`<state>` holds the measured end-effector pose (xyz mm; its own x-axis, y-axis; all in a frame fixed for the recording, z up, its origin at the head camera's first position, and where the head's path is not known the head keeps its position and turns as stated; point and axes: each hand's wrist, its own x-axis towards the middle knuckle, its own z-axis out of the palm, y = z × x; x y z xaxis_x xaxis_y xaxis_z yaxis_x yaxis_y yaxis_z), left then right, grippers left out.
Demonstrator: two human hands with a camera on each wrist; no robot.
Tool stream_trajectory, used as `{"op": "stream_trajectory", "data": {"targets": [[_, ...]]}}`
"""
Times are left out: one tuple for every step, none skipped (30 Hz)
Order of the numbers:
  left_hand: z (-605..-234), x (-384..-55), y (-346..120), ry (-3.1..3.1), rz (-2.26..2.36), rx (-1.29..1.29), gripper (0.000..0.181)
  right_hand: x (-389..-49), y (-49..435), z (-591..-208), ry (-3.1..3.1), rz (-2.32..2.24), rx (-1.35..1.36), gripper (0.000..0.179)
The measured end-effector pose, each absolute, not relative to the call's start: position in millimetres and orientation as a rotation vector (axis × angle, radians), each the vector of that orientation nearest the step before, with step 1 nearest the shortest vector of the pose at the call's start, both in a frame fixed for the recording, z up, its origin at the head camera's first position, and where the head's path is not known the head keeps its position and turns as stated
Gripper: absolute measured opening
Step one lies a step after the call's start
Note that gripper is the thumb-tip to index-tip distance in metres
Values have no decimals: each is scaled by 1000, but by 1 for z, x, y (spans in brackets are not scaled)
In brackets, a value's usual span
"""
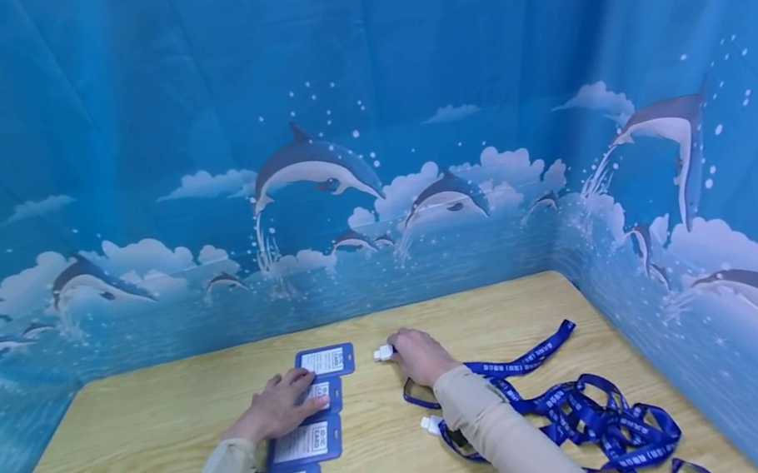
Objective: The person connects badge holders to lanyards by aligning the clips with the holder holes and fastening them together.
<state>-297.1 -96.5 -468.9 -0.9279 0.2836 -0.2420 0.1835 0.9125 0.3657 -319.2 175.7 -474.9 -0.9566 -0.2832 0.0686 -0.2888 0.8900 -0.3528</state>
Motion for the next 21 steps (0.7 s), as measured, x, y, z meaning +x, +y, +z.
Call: {"op": "stream_trajectory", "data": {"targets": [[-469, -297, -97, 2782, 494, 348, 75, -319, 176, -475, -3037, 570, 464, 25], [-469, -297, -97, 2783, 493, 350, 75, -319, 175, -475, -3037, 571, 466, 24], [-470, -297, -97, 2784, 494, 350, 76, -319, 175, -475, -3037, 573, 467, 24], [-470, -298, -97, 2783, 494, 351, 76, -319, 175, -475, -3037, 577, 469, 23], [-470, -298, -97, 2783, 496, 350, 76, -319, 174, -475, -3039, 582, 465, 23], [-471, -298, -97, 2782, 496, 350, 76, -319, 174, -474, -3040, 587, 466, 23], [-471, -298, -98, 2782, 494, 350, 75, -320, 174, -474, -3039, 590, 465, 22], [-471, -298, -98, 2781, 495, 352, 75, -320, 173, -474, -3042, 592, 462, 22], [-471, -298, -98, 2779, 497, 352, 75, -320, 173, -473, -3042, 595, 464, 22], [-471, -298, -98, 2778, 496, 354, 75, -320, 172, -473, -3041, 597, 468, 22], [-471, -298, -98, 2777, 496, 356, 75, -320, 172, -472, -3040, 600, 471, 22], [-471, -298, -98, 2775, 495, 360, 75, -320, 172, -472, -3040, 602, 475, 22], [-471, -298, -98, 2774, 495, 363, 74, -321, 171, -471, -3038, 604, 478, 21], [-471, -298, -97, 2773, 497, 364, 74, -321, 171, -471, -3037, 607, 481, 21], [-470, -298, -97, 2773, 498, 366, 75, -321, 171, -471, -3036, 610, 482, 21], [-470, -297, -97, 2773, 498, 368, 75, -322, 171, -471, -3036, 609, 479, 22], [-469, -297, -97, 2773, 501, 369, 75, -322, 170, -471, -3037, 608, 475, 22], [-469, -297, -97, 2773, 502, 369, 75, -322, 170, -471, -3036, 603, 472, 23], [-468, -297, -97, 2773, 502, 369, 76, -322, 169, -471, -3036, 601, 468, 24], [-468, -297, -97, 2774, 502, 369, 76, -322, 169, -471, -3036, 600, 466, 25], [-468, -297, -97, 2774, 502, 370, 76, -323, 168, -471, -3037, 599, 463, 25]]}}
